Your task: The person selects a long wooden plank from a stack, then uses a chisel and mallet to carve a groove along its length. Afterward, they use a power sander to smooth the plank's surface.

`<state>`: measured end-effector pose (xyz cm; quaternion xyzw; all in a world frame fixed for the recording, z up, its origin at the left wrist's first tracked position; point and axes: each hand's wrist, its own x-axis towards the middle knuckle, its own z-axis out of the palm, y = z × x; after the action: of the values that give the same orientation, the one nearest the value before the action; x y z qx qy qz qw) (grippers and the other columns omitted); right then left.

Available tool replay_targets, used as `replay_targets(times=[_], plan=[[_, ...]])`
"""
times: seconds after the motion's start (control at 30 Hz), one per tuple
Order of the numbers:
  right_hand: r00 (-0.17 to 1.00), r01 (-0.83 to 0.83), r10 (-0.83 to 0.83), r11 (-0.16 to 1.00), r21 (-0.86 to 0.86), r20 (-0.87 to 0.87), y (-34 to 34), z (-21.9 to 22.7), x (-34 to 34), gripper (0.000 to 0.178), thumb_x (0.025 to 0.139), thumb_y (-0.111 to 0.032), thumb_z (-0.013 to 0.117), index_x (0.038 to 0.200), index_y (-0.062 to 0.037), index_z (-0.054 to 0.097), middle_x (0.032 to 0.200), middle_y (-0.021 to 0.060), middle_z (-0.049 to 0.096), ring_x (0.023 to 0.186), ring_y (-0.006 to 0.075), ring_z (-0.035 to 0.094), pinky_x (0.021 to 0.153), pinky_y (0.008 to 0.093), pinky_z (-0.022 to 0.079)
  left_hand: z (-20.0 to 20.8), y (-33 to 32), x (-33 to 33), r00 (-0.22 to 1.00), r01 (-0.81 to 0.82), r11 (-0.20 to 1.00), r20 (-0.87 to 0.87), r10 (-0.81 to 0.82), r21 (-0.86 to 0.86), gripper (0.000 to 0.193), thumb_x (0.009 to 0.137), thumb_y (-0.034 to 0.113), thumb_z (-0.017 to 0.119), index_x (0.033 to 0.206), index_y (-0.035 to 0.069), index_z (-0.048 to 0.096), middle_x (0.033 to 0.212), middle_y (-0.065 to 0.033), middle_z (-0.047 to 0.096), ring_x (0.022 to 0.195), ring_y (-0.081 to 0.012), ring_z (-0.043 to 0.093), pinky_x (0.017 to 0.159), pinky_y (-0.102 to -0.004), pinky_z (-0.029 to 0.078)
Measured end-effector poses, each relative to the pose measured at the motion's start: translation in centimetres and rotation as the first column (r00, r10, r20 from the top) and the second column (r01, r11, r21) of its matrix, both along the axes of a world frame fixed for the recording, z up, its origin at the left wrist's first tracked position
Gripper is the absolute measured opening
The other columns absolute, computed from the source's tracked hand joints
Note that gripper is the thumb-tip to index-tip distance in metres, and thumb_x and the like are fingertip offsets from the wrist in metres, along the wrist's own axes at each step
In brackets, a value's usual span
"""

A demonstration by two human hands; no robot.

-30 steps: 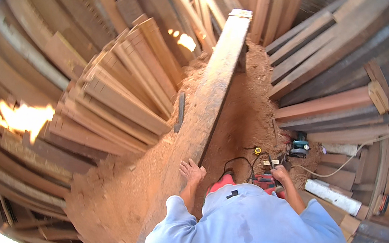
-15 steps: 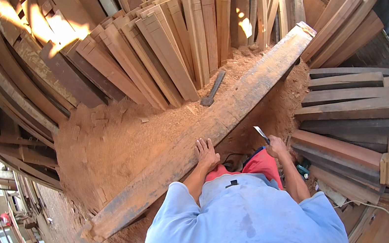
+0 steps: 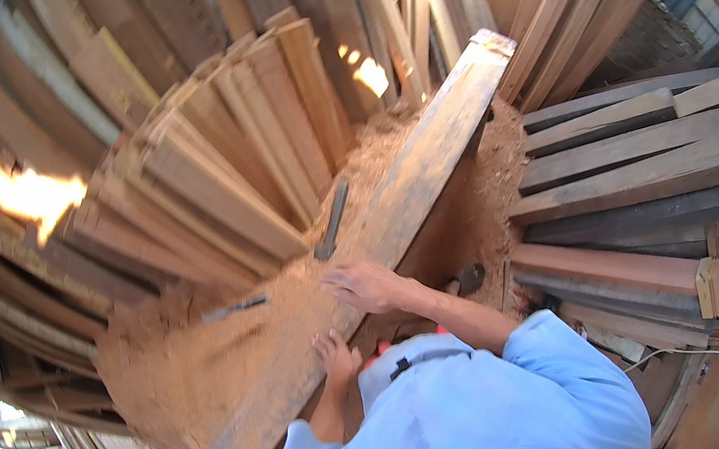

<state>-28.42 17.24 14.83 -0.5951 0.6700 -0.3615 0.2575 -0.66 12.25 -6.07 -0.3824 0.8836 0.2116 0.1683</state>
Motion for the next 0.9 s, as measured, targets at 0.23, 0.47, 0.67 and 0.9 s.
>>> replay_targets(times=[0.23, 0.47, 0.67, 0.9], plan=[[0.916, 0.391, -0.387, 0.806, 0.444, -0.104, 23.5, -11.8, -19.0, 0.038, 0.089, -0.026, 0.056, 0.116, -0.0013, 0.065, 0.114, 0.0218, 0.067, 0.110, 0.0391, 0.062, 0.095, 0.0469, 0.050, 0.1, -0.7, -3.6, 0.877, -0.274, 0.943, 0.451, 0.165, 0.188, 0.104, 0.079, 0.044, 0.059, 0.153, -0.013, 0.011, 0.156, -0.0440, -0.003, 0.147, -0.0560, -0.006, 0.121, -0.0584, 0.004], [0.486, 0.854, -0.828, 0.380, 0.355, -0.281, 36.7, -8.9, -31.5, 0.040, 0.082, -0.022, 0.054, 0.108, 0.0043, 0.069, 0.115, 0.0266, 0.067, 0.110, 0.0407, 0.063, 0.097, 0.0460, 0.050, -2.9, -4.5, -10.9, 0.765, -0.143, 0.868, 0.610, -0.208, 0.475, 0.074, 0.083, 0.043, 0.065, 0.134, -0.004, 0.040, 0.130, -0.0284, 0.041, 0.120, -0.0392, 0.036, 0.100, -0.0473, 0.034], [0.530, 0.840, -0.838, 0.496, 0.221, -0.134, 28.7, -9.6, -38.0, 0.037, 0.087, -0.020, 0.054, 0.113, 0.0023, 0.068, 0.112, 0.0258, 0.068, 0.108, 0.0402, 0.064, 0.096, 0.0450, 0.050, -1.2, -6.3, -29.7, 0.765, -0.208, 0.688, 0.554, -0.328, 0.695, 0.055, 0.090, 0.045, 0.062, 0.119, 0.000, 0.053, 0.110, -0.0186, 0.054, 0.095, -0.0292, 0.049, 0.082, -0.0411, 0.044], [0.763, 0.632, -0.638, 0.699, 0.336, -0.108, 22.2, -10.7, -42.8, 0.042, 0.086, -0.027, 0.058, 0.117, 0.0002, 0.067, 0.117, 0.0237, 0.067, 0.113, 0.0395, 0.063, 0.099, 0.0449, 0.049, 0.7, -2.8, -56.7, 0.786, 0.017, 0.619, 0.372, -0.494, 0.785, 0.046, 0.096, 0.049, 0.058, 0.103, 0.005, 0.065, 0.088, -0.0075, 0.067, 0.068, -0.0189, 0.062, 0.062, -0.0344, 0.052]])
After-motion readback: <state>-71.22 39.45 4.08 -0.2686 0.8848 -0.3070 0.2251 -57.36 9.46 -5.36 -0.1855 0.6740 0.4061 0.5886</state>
